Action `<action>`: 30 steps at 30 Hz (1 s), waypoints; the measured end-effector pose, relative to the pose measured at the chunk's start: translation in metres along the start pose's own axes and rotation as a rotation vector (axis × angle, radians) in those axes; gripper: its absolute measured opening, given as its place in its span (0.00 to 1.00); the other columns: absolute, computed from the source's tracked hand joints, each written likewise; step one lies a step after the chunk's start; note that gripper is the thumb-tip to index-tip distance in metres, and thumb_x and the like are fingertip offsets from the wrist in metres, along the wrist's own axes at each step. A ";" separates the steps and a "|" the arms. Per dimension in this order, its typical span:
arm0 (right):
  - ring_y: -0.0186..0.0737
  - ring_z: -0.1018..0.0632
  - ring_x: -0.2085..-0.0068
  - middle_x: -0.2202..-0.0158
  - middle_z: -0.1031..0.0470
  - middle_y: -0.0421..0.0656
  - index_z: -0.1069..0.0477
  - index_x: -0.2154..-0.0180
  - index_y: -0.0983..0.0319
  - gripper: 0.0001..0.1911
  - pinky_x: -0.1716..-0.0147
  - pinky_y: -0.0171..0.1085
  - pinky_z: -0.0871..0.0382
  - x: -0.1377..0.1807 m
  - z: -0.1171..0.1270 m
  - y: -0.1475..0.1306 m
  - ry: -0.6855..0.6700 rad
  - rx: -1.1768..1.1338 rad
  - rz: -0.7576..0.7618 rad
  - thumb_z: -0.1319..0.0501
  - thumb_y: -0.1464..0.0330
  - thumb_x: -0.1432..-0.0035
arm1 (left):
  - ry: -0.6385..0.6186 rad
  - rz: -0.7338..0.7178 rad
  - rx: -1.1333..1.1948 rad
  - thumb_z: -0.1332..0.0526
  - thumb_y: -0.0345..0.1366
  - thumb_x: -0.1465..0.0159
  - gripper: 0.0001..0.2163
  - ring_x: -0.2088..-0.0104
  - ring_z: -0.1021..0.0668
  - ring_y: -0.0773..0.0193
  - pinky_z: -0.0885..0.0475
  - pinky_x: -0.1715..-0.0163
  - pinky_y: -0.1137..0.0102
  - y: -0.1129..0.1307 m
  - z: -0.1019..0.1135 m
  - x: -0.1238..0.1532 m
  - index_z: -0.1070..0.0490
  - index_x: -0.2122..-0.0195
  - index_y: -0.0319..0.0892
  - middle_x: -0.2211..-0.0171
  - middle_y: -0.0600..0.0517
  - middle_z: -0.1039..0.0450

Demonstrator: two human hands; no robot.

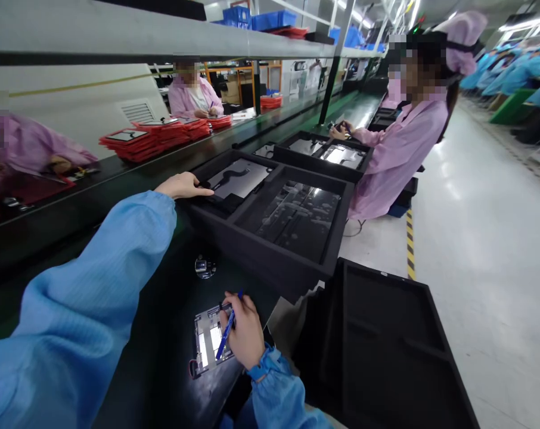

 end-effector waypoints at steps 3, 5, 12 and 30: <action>0.46 0.22 0.47 0.50 0.22 0.45 0.31 0.57 0.56 0.09 0.47 0.46 0.26 -0.004 -0.002 -0.003 0.007 0.010 0.008 0.42 0.73 0.39 | 0.029 0.030 0.070 0.28 0.54 0.53 0.27 0.53 0.22 0.43 0.27 0.53 0.58 -0.004 0.009 0.000 0.26 0.61 0.37 0.56 0.38 0.23; 0.46 0.22 0.48 0.51 0.22 0.46 0.31 0.58 0.56 0.09 0.48 0.46 0.26 -0.006 -0.003 -0.003 0.002 0.019 0.013 0.42 0.73 0.40 | 0.090 0.044 0.377 0.25 0.44 0.54 0.23 0.55 0.21 0.45 0.26 0.53 0.55 -0.002 0.015 -0.001 0.27 0.62 0.37 0.59 0.40 0.23; 0.45 0.22 0.48 0.50 0.23 0.46 0.31 0.58 0.56 0.09 0.47 0.46 0.27 -0.017 0.002 0.003 -0.014 0.030 0.013 0.41 0.73 0.40 | 0.089 0.056 1.164 0.41 0.22 0.40 0.04 0.67 0.22 0.63 0.23 0.56 0.54 0.025 0.027 0.000 0.33 0.69 0.37 0.70 0.49 0.28; 0.50 0.35 0.33 0.35 0.35 0.48 0.34 0.46 0.58 0.26 0.32 0.59 0.48 0.006 0.072 -0.012 -0.404 0.341 0.278 0.32 0.60 0.44 | 0.166 1.096 1.262 0.30 0.27 0.68 0.36 0.75 0.23 0.67 0.24 0.79 0.77 -0.081 -0.039 0.408 0.28 0.53 0.50 0.67 0.61 0.24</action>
Point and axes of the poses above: each hand's wrist, its own x-axis away from the middle knuckle, its own z-axis out of the back of the hand, y = z × x, the point moved 5 cm from there along -x, towards the middle knuckle
